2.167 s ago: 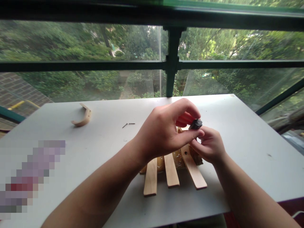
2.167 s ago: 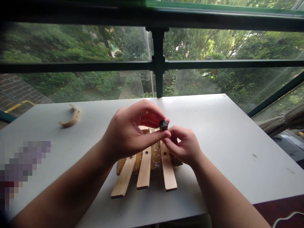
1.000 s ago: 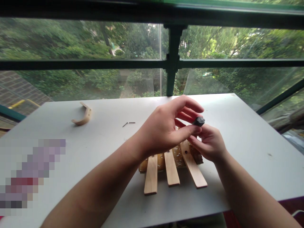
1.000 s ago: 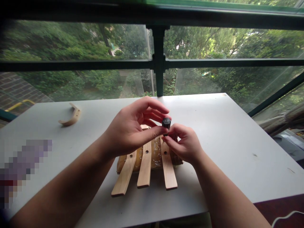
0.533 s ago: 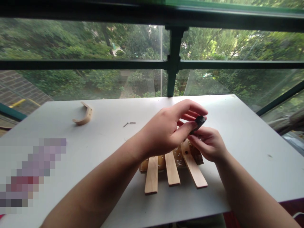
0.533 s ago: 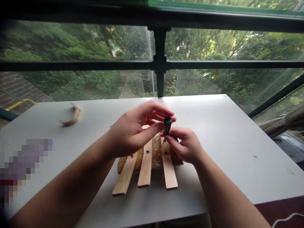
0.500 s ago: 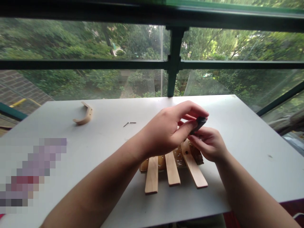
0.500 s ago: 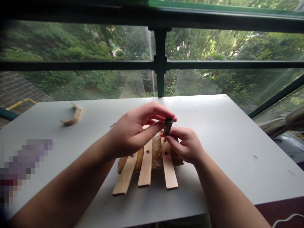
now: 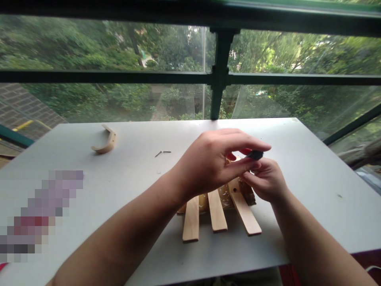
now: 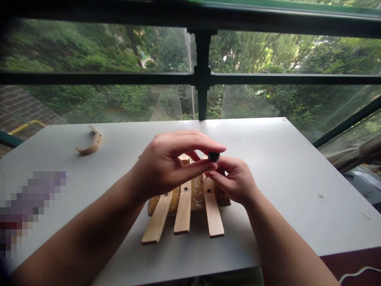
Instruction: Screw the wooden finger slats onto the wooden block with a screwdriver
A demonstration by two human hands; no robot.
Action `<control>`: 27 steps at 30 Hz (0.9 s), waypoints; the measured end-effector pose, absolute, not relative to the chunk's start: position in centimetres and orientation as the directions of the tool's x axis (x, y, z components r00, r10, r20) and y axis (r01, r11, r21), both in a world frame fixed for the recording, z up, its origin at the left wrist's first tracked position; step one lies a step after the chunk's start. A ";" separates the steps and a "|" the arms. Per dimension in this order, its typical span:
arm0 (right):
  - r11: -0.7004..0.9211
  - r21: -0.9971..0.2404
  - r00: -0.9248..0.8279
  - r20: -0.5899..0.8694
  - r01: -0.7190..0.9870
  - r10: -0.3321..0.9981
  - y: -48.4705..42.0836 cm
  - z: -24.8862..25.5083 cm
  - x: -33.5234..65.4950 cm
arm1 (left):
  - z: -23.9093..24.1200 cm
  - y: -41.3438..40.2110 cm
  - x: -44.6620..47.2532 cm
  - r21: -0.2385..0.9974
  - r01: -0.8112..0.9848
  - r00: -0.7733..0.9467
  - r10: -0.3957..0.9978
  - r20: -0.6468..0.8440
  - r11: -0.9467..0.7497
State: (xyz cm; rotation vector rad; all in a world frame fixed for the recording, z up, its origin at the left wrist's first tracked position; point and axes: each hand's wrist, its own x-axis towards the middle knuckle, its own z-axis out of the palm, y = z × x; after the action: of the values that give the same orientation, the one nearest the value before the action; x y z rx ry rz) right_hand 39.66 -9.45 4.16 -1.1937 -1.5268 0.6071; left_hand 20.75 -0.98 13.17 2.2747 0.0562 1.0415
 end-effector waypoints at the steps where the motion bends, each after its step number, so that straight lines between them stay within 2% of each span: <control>1: 0.375 -0.858 0.063 0.422 0.351 0.905 -9.4 4.0 39.6 | 13.2 -1.1 20.8 0.572 -0.213 0.684 0.297 0.666 -0.792; 5: 0.361 -0.872 0.094 0.411 0.331 0.907 -9.4 3.8 39.4 | 13.2 -1.4 20.9 0.601 -0.189 0.694 0.328 0.642 -0.777; 13: 0.286 -0.838 0.115 0.378 0.464 0.919 -9.7 4.4 39.3 | 13.1 -1.1 21.1 0.627 -0.188 0.692 0.351 0.630 -0.756; 20: 0.379 -0.807 -0.060 0.397 0.452 0.916 -9.9 5.5 39.6 | 13.1 -1.0 20.8 0.729 -0.208 0.757 0.365 0.543 -0.653; 27: 0.375 -0.775 -0.047 0.410 0.509 0.911 -9.8 5.2 39.9 | 13.2 -1.0 20.9 0.622 -0.172 0.749 0.309 0.587 -0.764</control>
State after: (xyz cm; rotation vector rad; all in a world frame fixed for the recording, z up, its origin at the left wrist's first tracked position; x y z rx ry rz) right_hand 39.92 -9.76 5.20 -1.2665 -1.6978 0.5371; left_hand 20.86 -1.04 13.21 2.2645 0.1020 0.9167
